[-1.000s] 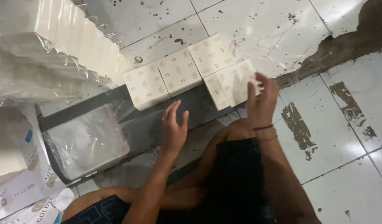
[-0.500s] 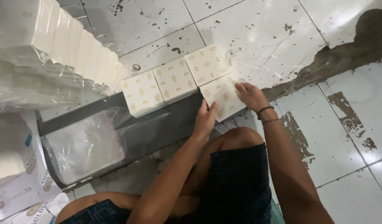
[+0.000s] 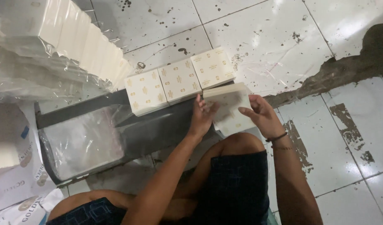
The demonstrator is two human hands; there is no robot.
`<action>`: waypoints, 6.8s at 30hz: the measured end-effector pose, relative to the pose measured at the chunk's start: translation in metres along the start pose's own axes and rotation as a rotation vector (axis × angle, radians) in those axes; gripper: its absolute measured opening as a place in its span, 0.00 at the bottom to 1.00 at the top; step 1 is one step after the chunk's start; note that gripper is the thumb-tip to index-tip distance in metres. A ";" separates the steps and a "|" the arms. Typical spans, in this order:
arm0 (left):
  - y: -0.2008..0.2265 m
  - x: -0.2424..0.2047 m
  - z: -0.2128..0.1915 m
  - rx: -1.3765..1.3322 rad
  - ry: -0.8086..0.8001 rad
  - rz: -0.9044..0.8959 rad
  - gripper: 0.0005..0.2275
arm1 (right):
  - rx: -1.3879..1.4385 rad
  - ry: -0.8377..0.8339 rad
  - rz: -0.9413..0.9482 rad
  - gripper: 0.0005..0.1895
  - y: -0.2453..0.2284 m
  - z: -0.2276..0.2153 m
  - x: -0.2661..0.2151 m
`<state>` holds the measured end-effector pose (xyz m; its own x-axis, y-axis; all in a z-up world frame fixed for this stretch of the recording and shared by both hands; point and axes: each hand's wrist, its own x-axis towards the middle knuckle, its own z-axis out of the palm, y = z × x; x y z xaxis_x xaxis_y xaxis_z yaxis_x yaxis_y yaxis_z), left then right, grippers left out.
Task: The person sits on the floor and repeatedly picks up stacks of small notepads, places them into clear plastic bags, and seals them. The packaged notepads are then set aside in a pile.
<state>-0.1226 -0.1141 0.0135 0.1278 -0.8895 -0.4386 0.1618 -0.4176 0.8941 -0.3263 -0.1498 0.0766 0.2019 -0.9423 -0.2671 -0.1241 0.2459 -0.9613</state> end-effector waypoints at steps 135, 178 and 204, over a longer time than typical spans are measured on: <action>0.028 -0.149 -0.040 -0.265 0.333 0.127 0.28 | 0.451 0.128 0.174 0.22 0.014 0.132 -0.092; -0.053 -0.075 -0.152 1.083 0.335 0.212 0.12 | 0.307 0.053 0.119 0.12 0.138 0.107 0.008; -0.087 -0.062 -0.155 1.070 0.448 0.494 0.14 | 0.302 0.065 0.183 0.18 0.083 0.037 -0.039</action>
<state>0.0069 0.0058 -0.0515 0.3023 -0.9401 0.1574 -0.8427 -0.1864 0.5051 -0.3088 -0.0848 0.0051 0.1398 -0.8864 -0.4413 0.1420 0.4590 -0.8770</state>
